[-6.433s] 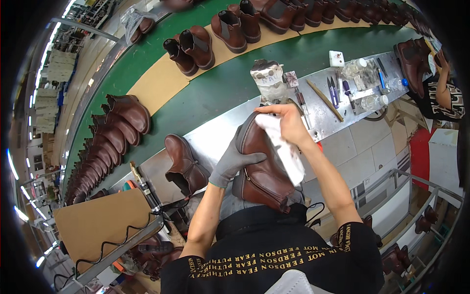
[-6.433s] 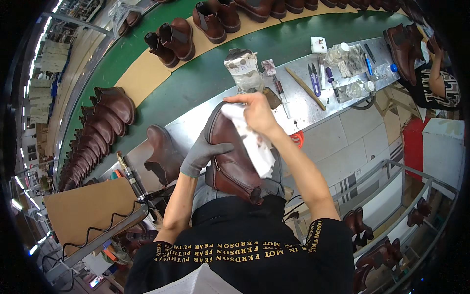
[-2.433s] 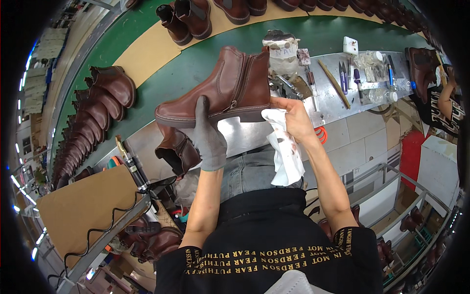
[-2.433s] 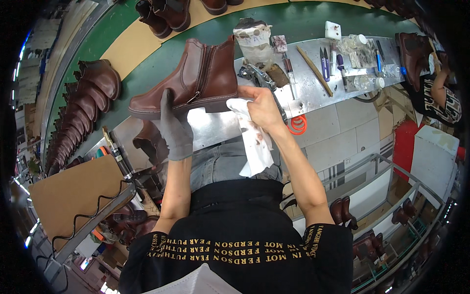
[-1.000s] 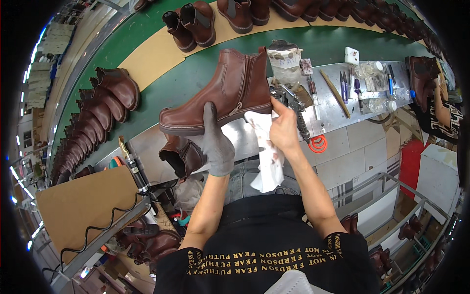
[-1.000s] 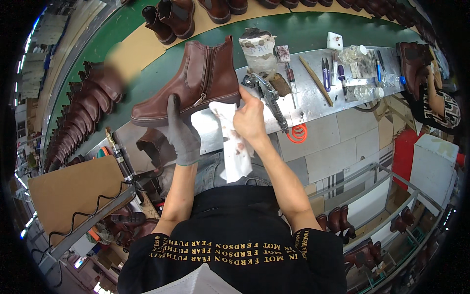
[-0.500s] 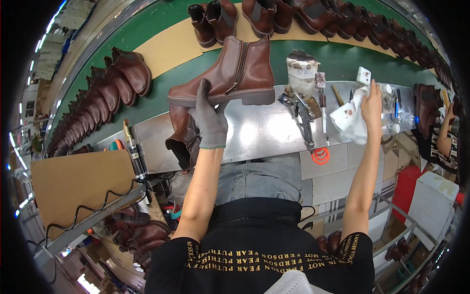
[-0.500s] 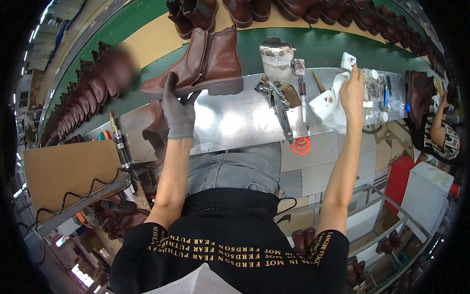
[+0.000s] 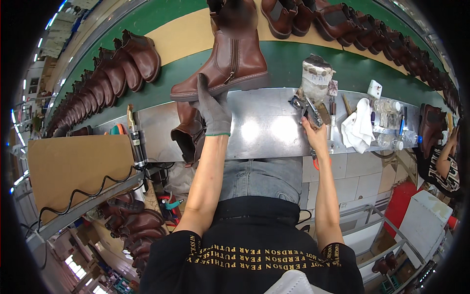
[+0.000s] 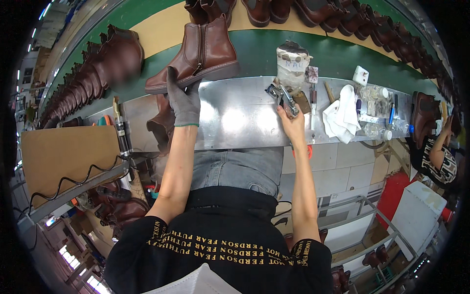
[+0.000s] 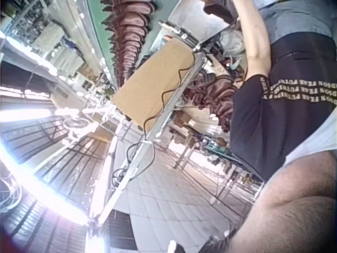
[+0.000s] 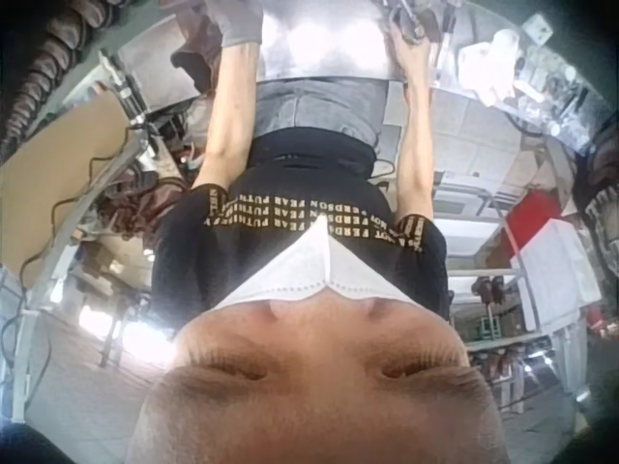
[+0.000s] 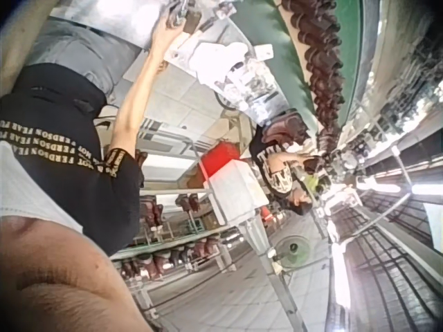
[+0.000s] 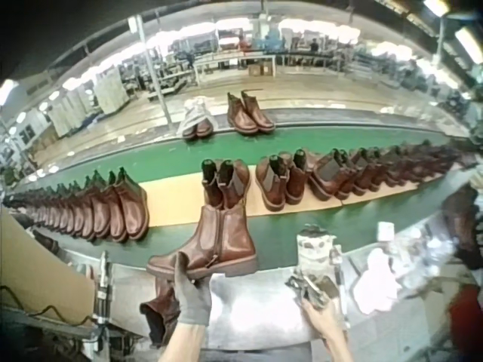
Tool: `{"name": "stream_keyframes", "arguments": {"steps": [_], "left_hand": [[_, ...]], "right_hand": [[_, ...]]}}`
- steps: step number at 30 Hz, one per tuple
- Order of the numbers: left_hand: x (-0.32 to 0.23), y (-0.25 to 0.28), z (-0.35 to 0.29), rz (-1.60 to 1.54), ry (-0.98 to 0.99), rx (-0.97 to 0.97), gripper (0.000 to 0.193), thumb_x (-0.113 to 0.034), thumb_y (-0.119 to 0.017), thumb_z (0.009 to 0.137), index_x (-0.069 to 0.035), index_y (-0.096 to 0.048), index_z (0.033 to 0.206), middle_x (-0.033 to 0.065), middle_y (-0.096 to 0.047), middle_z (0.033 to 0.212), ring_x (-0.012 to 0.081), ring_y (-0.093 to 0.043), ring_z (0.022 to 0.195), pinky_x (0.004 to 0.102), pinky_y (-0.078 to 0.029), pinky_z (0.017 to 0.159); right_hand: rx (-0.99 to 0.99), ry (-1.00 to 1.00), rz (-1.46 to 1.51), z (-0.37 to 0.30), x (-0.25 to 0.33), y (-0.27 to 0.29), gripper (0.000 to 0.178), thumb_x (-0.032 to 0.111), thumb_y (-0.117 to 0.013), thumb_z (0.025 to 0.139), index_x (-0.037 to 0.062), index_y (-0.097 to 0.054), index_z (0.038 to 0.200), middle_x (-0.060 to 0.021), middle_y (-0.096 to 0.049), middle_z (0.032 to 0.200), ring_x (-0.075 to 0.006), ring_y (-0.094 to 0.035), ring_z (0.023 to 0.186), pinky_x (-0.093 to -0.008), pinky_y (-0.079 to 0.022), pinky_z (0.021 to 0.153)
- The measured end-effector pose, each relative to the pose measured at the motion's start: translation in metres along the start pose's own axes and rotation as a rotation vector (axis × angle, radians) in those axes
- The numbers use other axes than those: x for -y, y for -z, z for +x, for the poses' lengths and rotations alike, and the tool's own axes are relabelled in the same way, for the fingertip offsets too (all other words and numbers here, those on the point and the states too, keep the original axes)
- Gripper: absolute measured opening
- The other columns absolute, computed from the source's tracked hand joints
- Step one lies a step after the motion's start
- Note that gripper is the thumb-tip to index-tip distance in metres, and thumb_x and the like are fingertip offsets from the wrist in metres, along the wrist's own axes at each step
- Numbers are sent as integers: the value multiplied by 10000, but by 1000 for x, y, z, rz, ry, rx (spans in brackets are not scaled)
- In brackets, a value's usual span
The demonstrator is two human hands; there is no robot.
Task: Inspecting, cleaning with a cloth, and applying a finish using a spray gun to leather boots on a factory production line.
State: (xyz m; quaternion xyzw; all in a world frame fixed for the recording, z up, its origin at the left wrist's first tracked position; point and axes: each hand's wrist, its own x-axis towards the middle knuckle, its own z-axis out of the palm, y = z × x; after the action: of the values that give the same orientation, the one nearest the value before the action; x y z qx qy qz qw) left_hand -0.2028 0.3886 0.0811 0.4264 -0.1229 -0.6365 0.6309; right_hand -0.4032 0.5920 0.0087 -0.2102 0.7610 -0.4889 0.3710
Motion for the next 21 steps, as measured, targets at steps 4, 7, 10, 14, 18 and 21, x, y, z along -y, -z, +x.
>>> {"name": "stream_keyframes", "arguments": {"steps": [4, 7, 10, 14, 18, 21], "left_hand": [[2, 1, -5, -13, 9, 22, 776, -233, -737, 789, -148, -204, 1347, 88, -382, 1313, 249, -441, 1187, 425, -476, 913], [4, 2, -5, 2, 4, -18, 786, -237, -737, 790, -144, -191, 1348, 88, -378, 1319, 238, -443, 1180, 411, -479, 911], [6, 3, -5, 5, 14, -13, 793, -225, -740, 787, -146, -187, 1349, 83, -378, 1320, 230, -450, 1168, 404, -478, 903], [8, -2, -11, 17, 20, -39, 790, -218, -741, 787, -156, -192, 1352, 79, -389, 1314, 226, -462, 1155, 395, -488, 883], [5, -1, -9, 1, 4, 13, 775, -210, -738, 790, -160, -206, 1352, 74, -405, 1302, 219, -467, 1149, 387, -495, 865], [2, -5, -13, 6, 5, -41, 759, -205, -735, 793, -157, -217, 1346, 72, -412, 1297, 217, -469, 1146, 389, -492, 863]], "right_hand": [[18, 106, 27, -44, 28, -3, 311, 249, -688, 855, -31, -608, 965, -1, -603, 818, -72, -519, 725, -219, -434, 666], [23, 141, 301, -87, 78, -26, 263, 192, -676, 864, -31, -610, 985, -20, -626, 797, -71, -562, 743, -214, -448, 675], [94, 111, 327, -112, 107, -27, 257, 168, -696, 846, -31, -609, 984, -25, -624, 756, -67, -567, 697, -203, -445, 630], [128, 120, 148, -125, 119, -22, 255, 159, -711, 832, -38, -606, 954, -11, -589, 709, -53, -524, 606, -194, -425, 566], [-64, 157, 88, -133, 121, -20, 299, 125, -699, 838, -55, -611, 1060, 1, -552, 687, -61, -488, 599, -206, -430, 576], [62, 135, 108, -145, 134, -18, 327, 90, -688, 835, -61, -591, 1109, -32, -604, 744, -83, -566, 680, -218, -458, 612]]}}
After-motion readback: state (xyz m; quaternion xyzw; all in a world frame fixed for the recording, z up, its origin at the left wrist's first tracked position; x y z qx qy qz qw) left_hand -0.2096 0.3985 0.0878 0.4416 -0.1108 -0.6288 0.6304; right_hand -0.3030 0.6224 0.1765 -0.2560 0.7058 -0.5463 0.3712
